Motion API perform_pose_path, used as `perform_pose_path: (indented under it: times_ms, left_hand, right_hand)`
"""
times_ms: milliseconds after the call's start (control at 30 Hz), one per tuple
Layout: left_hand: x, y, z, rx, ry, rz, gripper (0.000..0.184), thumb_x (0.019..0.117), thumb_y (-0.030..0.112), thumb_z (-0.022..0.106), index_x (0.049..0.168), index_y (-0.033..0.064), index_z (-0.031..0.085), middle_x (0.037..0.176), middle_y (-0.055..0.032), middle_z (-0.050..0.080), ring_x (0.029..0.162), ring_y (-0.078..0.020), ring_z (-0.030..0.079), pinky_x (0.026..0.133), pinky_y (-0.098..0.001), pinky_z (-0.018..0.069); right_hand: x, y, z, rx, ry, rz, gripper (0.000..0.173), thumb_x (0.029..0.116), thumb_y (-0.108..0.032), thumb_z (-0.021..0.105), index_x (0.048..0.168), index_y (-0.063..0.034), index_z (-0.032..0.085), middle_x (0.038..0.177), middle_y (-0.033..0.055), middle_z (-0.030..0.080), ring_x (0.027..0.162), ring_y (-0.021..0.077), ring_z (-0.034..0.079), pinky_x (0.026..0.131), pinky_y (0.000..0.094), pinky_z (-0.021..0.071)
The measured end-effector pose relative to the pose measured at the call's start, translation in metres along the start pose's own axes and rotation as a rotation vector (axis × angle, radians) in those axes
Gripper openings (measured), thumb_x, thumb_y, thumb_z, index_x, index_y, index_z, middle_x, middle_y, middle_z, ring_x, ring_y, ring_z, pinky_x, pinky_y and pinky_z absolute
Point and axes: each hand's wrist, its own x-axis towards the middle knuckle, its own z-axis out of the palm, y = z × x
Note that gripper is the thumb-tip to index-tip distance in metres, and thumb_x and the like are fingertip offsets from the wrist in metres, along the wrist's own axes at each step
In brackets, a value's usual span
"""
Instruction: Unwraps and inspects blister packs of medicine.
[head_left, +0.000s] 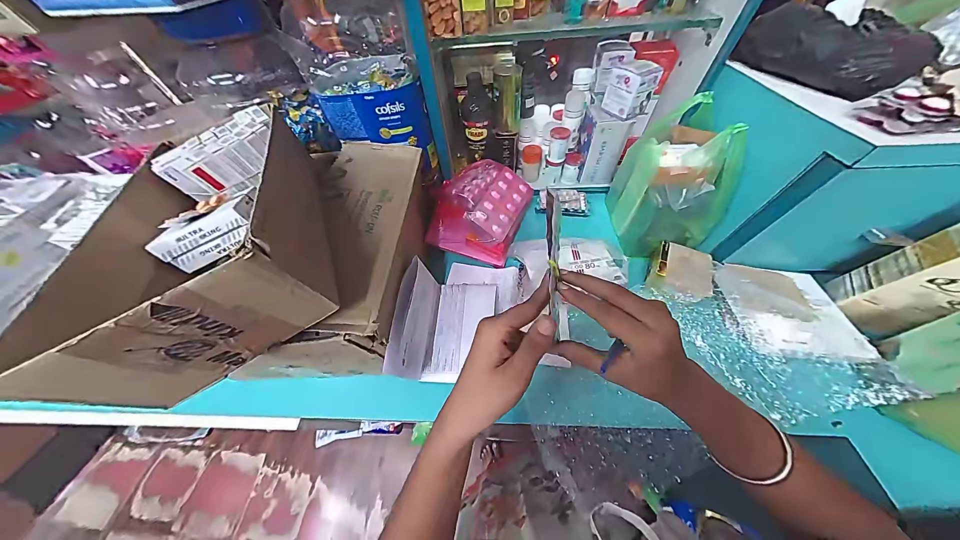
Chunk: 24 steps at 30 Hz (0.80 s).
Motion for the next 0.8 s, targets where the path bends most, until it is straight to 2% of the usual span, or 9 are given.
perform_pose_path:
  times_ms: [133,233,267,333,367,400,467,533,800]
  left_hand:
    - [-0.001,0.002,-0.012,0.026,-0.021,0.005,0.061,0.0981,0.024,0.068,0.143,-0.0113,0.048,0.134,-0.007,0.066,0.059,0.0158,0.045,0.051,-0.0073,0.0407]
    - [-0.001,0.0,-0.017,0.012,0.021,-0.023,0.062,0.0886,0.017,0.078,0.139,-0.0099,0.054,0.131,-0.006,0.069,0.057,0.0157,0.044,0.048,-0.0082,0.0356]
    - [-0.001,-0.001,-0.018,0.022,0.039,-0.022,0.058,0.089,0.015,0.077,0.137,-0.0098,0.056,0.128,-0.0055,0.071,0.059,0.015,0.046,0.049,-0.0087,0.0359]
    - [-0.002,-0.002,-0.022,0.042,0.053,-0.006,0.044,0.0945,0.013,0.069,0.131,-0.0098,0.06,0.116,-0.002,0.075,0.062,0.0134,0.051,0.052,-0.0094,0.0405]
    - [-0.003,-0.004,-0.025,0.053,0.065,0.008,0.032,0.0975,0.014,0.063,0.123,-0.006,0.066,0.101,0.0054,0.075,0.062,0.0134,0.051,0.054,-0.0088,0.042]
    - [-0.004,-0.007,-0.027,0.062,0.097,0.007,0.021,0.0997,0.017,0.055,0.105,0.0042,0.07,0.081,0.0154,0.066,0.059,0.0139,0.046,0.053,-0.0081,0.0373]
    - [-0.006,-0.01,-0.029,-0.029,0.188,-0.078,0.032,0.099,0.019,0.043,0.074,0.0207,0.063,0.059,0.0203,0.045,0.05,0.0118,0.036,0.046,-0.0093,0.0276]
    - [-0.006,-0.011,-0.031,-0.194,0.242,-0.196,0.038,0.0963,0.019,0.038,0.062,0.0256,0.053,0.05,0.0181,0.039,0.044,0.0088,0.032,0.042,-0.0117,0.0238]
    - [-0.005,-0.019,-0.039,-0.459,0.166,-0.234,0.04,0.0984,0.021,0.035,0.065,0.0246,0.056,0.048,0.016,0.041,0.04,0.0072,0.032,0.041,-0.013,0.0251]
  right_hand:
    - [0.007,-0.004,-0.005,0.339,-0.096,0.113,0.038,0.0952,-0.03,0.073,0.12,-0.001,0.074,0.131,0.0146,0.068,0.071,-0.0091,0.052,0.06,0.0065,0.0396]
    - [0.008,0.0,-0.009,0.489,-0.176,0.17,0.036,0.0997,-0.027,0.066,0.123,-0.0014,0.073,0.131,0.0122,0.069,0.084,-0.0096,0.058,0.071,0.0064,0.0455]
    - [0.009,0.001,-0.009,0.498,-0.202,0.17,0.036,0.1015,-0.028,0.064,0.124,-0.0013,0.073,0.13,0.011,0.07,0.091,-0.0089,0.061,0.077,0.0069,0.0483]
    - [0.011,0.001,-0.01,0.529,-0.22,0.182,0.032,0.1038,-0.024,0.059,0.116,0.0015,0.074,0.116,0.0066,0.074,0.088,-0.0103,0.06,0.077,0.0071,0.0484]
    - [0.012,0.0,-0.009,0.54,-0.207,0.199,0.029,0.1044,-0.021,0.057,0.106,0.0024,0.074,0.098,0.0008,0.074,0.079,-0.0122,0.056,0.071,0.006,0.0454]
    - [0.014,-0.001,-0.009,0.548,-0.201,0.224,0.028,0.1046,-0.019,0.055,0.096,0.0017,0.072,0.082,-0.005,0.067,0.072,-0.0137,0.051,0.065,0.005,0.0415]
    - [0.017,-0.004,-0.01,0.577,-0.207,0.292,0.029,0.1047,-0.018,0.052,0.083,-0.0034,0.067,0.066,-0.0127,0.052,0.061,-0.0146,0.041,0.056,0.0048,0.0332]
    - [0.019,-0.006,-0.011,0.629,-0.219,0.366,0.03,0.1054,-0.02,0.05,0.08,-0.0112,0.063,0.061,-0.0168,0.042,0.055,-0.0137,0.036,0.05,0.0062,0.0285]
    - [0.024,-0.007,-0.014,0.658,-0.236,0.447,0.032,0.1055,-0.024,0.05,0.075,-0.02,0.057,0.058,-0.0188,0.04,0.05,-0.0122,0.036,0.046,0.0072,0.028]
